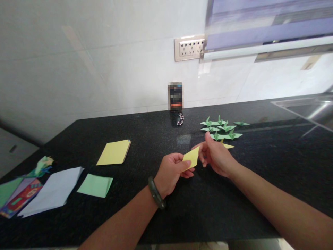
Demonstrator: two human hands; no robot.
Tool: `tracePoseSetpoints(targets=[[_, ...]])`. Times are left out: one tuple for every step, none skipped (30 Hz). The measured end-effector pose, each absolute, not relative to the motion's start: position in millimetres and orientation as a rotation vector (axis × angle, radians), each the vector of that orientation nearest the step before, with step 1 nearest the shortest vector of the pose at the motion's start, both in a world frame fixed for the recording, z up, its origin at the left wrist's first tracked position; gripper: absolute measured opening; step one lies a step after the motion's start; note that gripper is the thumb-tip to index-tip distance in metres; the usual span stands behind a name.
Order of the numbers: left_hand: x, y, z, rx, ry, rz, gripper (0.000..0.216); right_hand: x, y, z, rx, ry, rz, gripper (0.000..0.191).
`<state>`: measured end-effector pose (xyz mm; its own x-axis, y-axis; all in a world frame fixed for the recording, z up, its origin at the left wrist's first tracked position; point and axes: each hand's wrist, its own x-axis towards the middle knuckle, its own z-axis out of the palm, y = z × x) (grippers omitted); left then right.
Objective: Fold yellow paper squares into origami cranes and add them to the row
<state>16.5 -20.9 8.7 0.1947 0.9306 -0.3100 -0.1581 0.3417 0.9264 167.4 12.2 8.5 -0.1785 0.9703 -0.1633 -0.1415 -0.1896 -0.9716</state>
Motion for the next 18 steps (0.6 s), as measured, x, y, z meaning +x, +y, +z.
tracePoseSetpoints(targets=[[16.5, -20.7, 8.6, 0.907, 1.095, 0.934, 0.014, 167.0, 11.5, 8.0, -1.139, -1.169, 1.527, 0.047], [16.5, -20.4, 8.6, 0.911, 1.098, 0.937, 0.014, 166.3, 10.4, 7.3, -1.145, -1.235, 1.508, 0.041], [16.6, -20.2, 8.4, 0.915, 1.103, 0.940, 0.013, 165.3, 9.1, 6.5, -1.150, -1.299, 1.487, 0.035], [16.7, -20.0, 8.2, 0.920, 1.106, 0.941, 0.014, 164.1, 7.7, 5.7, -1.152, -1.343, 1.465, 0.031], [16.8, -19.9, 7.9, 0.923, 1.109, 0.940, 0.014, 162.9, 6.6, 4.9, -1.154, -1.357, 1.449, 0.030], [16.9, -19.8, 7.7, 0.925, 1.109, 0.939, 0.014, 161.8, 5.7, 4.3, -1.158, -1.343, 1.437, 0.031], [16.9, -19.8, 7.5, 0.927, 1.107, 0.937, 0.015, 161.1, 5.1, 3.9, -1.163, -1.315, 1.430, 0.035], [16.9, -19.9, 7.3, 0.932, 1.105, 0.938, 0.015, 160.7, 4.9, 3.9, -1.166, -1.288, 1.434, 0.040], [16.8, -19.9, 7.2, 0.942, 1.104, 0.940, 0.016, 160.6, 4.9, 4.3, -1.164, -1.271, 1.447, 0.042], [16.6, -19.9, 7.2, 0.958, 1.104, 0.942, 0.017, 160.8, 5.0, 4.9, -1.157, -1.272, 1.470, 0.041], [16.3, -19.8, 7.1, 0.980, 1.105, 0.947, 0.017, 161.1, 5.1, 5.7, -1.149, -1.290, 1.498, 0.038], [15.9, -19.5, 7.1, 1.005, 1.110, 0.953, 0.017, 161.6, 5.3, 6.6, -1.146, -1.314, 1.519, 0.034], [15.4, -18.9, 7.2, 1.031, 1.118, 0.959, 0.017, 161.9, 5.5, 7.3, -1.147, -1.333, 1.526, 0.032], [14.9, -18.1, 7.4, 1.055, 1.128, 0.965, 0.017, 162.2, 5.6, 7.7, -1.149, -1.338, 1.516, 0.030], [14.3, -17.0, 7.7, 1.073, 1.141, 0.973, 0.016, 162.3, 5.8, 7.7, -1.154, -1.325, 1.487, 0.029], [13.8, -15.9, 8.2, 1.085, 1.160, 0.987, 0.015, 162.2, 6.0, 7.2, -1.156, -1.300, 1.449, 0.029], [13.3, -14.8, 8.9, 1.092, 1.181, 1.007, 0.013, 161.8, 6.1, 6.3, -1.156, -1.266, 1.406, 0.028], [12.9, -13.8, 9.7, 1.096, 1.200, 1.033, 0.012, 161.2, 6.2, 5.1, -1.151, -1.230, 1.370, 0.028]])
